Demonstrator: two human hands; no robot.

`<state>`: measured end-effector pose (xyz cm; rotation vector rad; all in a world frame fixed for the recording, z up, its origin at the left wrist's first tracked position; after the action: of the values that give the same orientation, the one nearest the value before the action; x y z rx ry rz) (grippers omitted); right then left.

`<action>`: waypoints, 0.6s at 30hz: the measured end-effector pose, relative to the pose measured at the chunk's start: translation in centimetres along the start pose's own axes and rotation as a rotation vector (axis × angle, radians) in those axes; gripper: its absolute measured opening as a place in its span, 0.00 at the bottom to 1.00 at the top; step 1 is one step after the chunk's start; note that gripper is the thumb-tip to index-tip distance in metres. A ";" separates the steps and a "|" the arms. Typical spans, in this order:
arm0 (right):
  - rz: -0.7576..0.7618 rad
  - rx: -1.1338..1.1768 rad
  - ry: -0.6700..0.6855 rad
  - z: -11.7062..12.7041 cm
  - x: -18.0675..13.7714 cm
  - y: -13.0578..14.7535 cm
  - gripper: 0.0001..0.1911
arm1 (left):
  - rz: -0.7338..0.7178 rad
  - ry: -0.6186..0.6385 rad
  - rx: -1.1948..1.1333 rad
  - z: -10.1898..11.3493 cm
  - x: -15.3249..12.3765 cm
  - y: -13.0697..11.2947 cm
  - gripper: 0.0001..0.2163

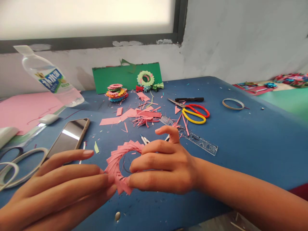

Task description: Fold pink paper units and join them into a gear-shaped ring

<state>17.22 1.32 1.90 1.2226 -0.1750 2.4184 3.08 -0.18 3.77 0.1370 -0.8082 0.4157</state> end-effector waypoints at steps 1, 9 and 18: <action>0.002 -0.002 0.002 0.0 0.0 0.1 0.14 | -0.005 0.009 -0.008 0.0 -0.1 0.1 0.14; -0.139 0.120 -0.170 0.7 -0.2 -1.9 0.18 | 0.028 0.064 -0.171 -0.8 -0.3 2.6 0.07; -0.571 0.170 0.111 -0.8 -0.3 -8.3 0.06 | 0.101 -0.064 -0.193 -1.1 0.2 2.5 0.09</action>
<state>20.33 8.92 0.57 1.0258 0.3715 2.0132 2.85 2.46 3.06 -0.0706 -0.9164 0.4274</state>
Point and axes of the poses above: each hand's wrist, its own x-axis towards the middle knuckle, its own z-axis out of the back of the hand, y = z × x, the point moved 6 cm from there along x, towards the middle knuckle, and after that the axes turned 4 degrees about -z, right-handed, at the moved point
